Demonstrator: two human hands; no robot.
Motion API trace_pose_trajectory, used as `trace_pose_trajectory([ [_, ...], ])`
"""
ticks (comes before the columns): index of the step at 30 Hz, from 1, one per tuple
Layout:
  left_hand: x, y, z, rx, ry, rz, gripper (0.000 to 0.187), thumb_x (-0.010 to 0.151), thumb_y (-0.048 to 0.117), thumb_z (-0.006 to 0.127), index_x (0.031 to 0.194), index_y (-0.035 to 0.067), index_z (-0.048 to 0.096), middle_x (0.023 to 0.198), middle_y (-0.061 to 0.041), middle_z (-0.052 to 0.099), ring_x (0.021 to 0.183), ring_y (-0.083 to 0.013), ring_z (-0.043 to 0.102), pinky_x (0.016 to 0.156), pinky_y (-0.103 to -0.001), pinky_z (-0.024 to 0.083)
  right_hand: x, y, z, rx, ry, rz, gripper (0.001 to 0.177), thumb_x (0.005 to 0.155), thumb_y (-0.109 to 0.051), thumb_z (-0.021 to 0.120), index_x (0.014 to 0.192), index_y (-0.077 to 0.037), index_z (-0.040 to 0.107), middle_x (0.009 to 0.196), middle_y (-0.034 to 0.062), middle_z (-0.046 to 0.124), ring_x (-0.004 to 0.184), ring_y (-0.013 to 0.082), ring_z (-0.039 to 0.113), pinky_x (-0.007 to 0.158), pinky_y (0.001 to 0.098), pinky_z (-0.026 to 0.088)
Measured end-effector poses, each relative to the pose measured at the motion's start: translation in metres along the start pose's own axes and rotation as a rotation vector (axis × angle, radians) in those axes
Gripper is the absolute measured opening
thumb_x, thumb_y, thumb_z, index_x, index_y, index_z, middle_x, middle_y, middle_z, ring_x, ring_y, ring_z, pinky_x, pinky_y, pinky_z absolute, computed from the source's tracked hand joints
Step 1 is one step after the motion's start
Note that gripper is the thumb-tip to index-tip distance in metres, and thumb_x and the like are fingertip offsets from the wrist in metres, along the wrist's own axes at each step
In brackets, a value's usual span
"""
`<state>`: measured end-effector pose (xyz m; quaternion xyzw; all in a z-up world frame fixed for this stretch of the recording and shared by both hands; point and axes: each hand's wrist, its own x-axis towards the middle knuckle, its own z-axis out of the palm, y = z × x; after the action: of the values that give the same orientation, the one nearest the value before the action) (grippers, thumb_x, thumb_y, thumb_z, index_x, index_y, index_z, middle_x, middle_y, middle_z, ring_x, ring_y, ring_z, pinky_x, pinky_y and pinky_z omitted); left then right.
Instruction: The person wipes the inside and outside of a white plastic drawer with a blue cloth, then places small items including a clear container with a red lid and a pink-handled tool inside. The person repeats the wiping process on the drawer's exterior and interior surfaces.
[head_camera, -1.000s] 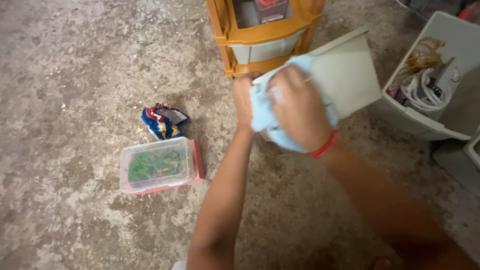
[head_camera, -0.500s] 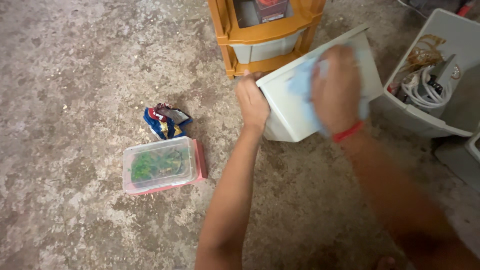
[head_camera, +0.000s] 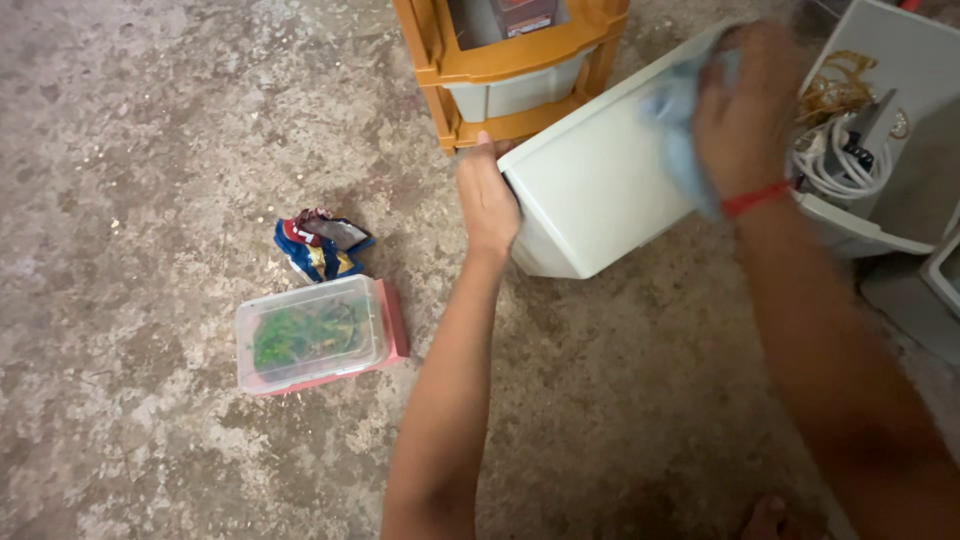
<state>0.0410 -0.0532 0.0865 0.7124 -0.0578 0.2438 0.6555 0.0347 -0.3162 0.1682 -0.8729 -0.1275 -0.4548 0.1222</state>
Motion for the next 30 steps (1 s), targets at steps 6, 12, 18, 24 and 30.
trace_pose_trajectory([
  [6, -0.013, -0.016, 0.008, 0.183, 0.093, 0.087, 0.054, 0.113, 0.031, 0.029, 0.101, -0.005, 0.068, 0.103, -0.026, 0.065, 0.099, -0.0391, 0.059, 0.095, -0.048, 0.044, -0.011, -0.035, 0.009, 0.214, -0.038, 0.117, 0.014, 0.101, 0.007, 0.058, 0.113, 0.0, 0.056, 0.109, 0.0192, 0.058, 0.101, 0.0373, 0.06, 0.089, 0.0479, 0.049],
  [12, 0.006, -0.022, 0.001, 0.194, -0.019, -0.414, 0.058, 0.111, 0.031, 0.032, 0.085, -0.009, 0.066, 0.075, -0.023, 0.065, 0.071, -0.0386, 0.06, 0.069, -0.052, 0.048, -0.025, -0.168, -0.013, 0.392, -0.23, -0.026, 0.022, 0.09, -0.003, 0.068, 0.109, 0.0, 0.057, 0.109, 0.0206, 0.058, 0.097, 0.0408, 0.059, 0.084, 0.0505, 0.048],
  [18, 0.0, -0.036, -0.026, 0.058, 0.029, 0.095, 0.05, 0.107, 0.028, 0.033, 0.095, -0.007, 0.068, 0.09, -0.019, 0.071, 0.086, -0.0321, 0.067, 0.086, -0.044, 0.051, 0.003, -0.126, -0.022, 0.418, -0.188, -0.085, 0.016, 0.092, -0.002, 0.067, 0.105, -0.004, 0.058, 0.109, 0.0183, 0.058, 0.102, 0.0413, 0.06, 0.089, 0.0511, 0.048],
  [24, -0.005, -0.023, -0.002, 0.001, 0.001, -0.107, 0.058, 0.107, 0.035, 0.03, 0.098, -0.005, 0.071, 0.091, -0.021, 0.072, 0.088, -0.0338, 0.065, 0.089, -0.045, 0.049, 0.007, -0.013, 0.0, 0.144, -0.009, 0.012, 0.018, 0.1, 0.004, 0.061, 0.116, 0.0, 0.055, 0.115, 0.0223, 0.058, 0.107, 0.043, 0.058, 0.095, 0.0518, 0.046],
  [30, -0.023, 0.001, 0.017, 0.087, 0.181, -0.055, 0.057, 0.11, 0.035, 0.03, 0.092, -0.004, 0.067, 0.092, -0.022, 0.067, 0.09, -0.033, 0.062, 0.088, -0.045, 0.047, -0.008, -0.094, -0.009, 0.164, -0.086, 0.102, 0.02, 0.095, 0.001, 0.066, 0.112, 0.0, 0.055, 0.11, 0.0209, 0.057, 0.101, 0.0431, 0.059, 0.089, 0.0527, 0.045],
])
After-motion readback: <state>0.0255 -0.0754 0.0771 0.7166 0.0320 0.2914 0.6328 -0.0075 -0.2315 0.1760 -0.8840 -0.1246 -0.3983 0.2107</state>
